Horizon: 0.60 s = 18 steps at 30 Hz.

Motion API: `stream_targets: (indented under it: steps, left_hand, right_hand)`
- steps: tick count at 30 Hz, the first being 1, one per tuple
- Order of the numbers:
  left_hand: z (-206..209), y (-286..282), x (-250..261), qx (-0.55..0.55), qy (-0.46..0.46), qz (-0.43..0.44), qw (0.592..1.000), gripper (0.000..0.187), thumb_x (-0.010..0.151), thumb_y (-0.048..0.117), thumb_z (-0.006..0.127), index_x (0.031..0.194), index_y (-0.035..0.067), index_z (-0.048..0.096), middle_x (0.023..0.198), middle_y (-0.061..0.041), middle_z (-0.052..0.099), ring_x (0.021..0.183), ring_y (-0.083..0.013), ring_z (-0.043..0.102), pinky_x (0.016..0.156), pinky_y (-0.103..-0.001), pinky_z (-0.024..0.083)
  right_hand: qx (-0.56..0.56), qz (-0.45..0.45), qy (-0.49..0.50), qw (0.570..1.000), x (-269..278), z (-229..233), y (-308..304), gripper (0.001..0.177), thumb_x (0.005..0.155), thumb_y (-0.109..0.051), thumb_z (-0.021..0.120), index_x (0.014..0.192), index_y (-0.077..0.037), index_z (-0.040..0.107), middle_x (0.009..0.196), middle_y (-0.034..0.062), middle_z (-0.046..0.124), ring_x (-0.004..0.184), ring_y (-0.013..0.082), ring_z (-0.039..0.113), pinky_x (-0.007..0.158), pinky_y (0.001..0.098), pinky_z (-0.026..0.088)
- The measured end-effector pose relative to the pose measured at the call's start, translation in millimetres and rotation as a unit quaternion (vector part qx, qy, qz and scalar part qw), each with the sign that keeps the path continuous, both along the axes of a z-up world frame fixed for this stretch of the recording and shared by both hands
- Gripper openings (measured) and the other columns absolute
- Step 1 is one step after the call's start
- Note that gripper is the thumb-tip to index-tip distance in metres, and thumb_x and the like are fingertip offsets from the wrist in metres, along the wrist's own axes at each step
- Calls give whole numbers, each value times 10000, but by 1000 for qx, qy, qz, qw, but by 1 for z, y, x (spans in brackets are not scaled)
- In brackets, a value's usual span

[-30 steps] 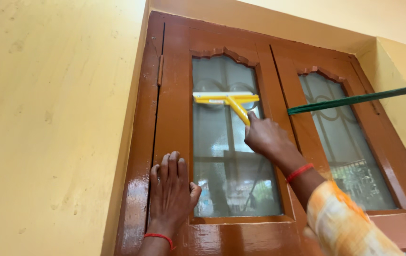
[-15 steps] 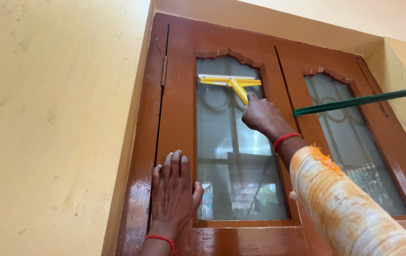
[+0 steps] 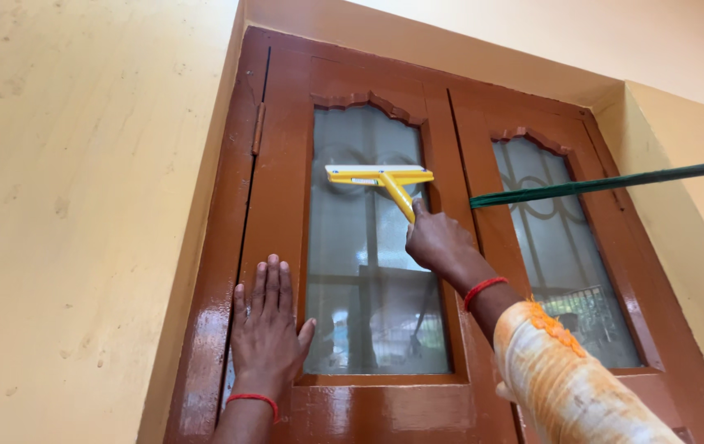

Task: The person uses a yellow squeegee to clean the glass panes of a brown wooden double door. They repeatedly wipe the glass surfaces in vertical and horizontal strokes while holding the door frame with the other hand. A spray bottle and cloth are visible on the floor nearby.

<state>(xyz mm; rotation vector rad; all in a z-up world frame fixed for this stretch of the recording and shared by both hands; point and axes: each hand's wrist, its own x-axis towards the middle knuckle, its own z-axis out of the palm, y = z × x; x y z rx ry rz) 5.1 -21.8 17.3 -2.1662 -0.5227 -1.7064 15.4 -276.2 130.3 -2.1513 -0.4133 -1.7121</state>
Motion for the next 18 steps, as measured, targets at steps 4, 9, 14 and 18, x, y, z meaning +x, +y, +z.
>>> stream_targets:
  steps: [4,9,14,18]
  left_hand:
    - [-8,-9,-14,-26,41,-8,999,1047,955,719,371,1616,96,-150,1713,-65,-190,1562,-198,-156,1259,-444,-39]
    - [-24,-25,-34,-68,110,-10,992,1216,880,816,474,1615,107,-185,1715,-66,-220,1569,-201,-174,1279,-437,-38]
    - [-39,-32,-43,-92,134,-33,986,1392,761,821,661,1615,107,-175,1722,-50,-212,1582,-204,-157,1285,-440,12]
    - [-55,-33,-49,-114,184,-19,976,1478,712,780,761,1626,99,-180,1727,-67,-209,1589,-221,-151,1290,-444,60]
  right_hand:
    - [-20,-6,17,1000,-2,-15,-13,584,1015,-276,445,1565,-130,315,955,248,722,912,422,730,815,563,573]
    - [-40,-4,38,998,-7,-35,-22,564,1022,-276,436,1551,-110,330,909,244,722,868,414,738,790,556,580]
    - [-53,5,19,998,-10,-52,-29,606,1004,-266,469,1557,-81,303,869,243,714,828,420,726,741,563,567]
    - [-58,6,54,997,-13,-68,-30,602,1021,-265,447,1572,-88,281,847,241,720,789,408,744,714,547,587]
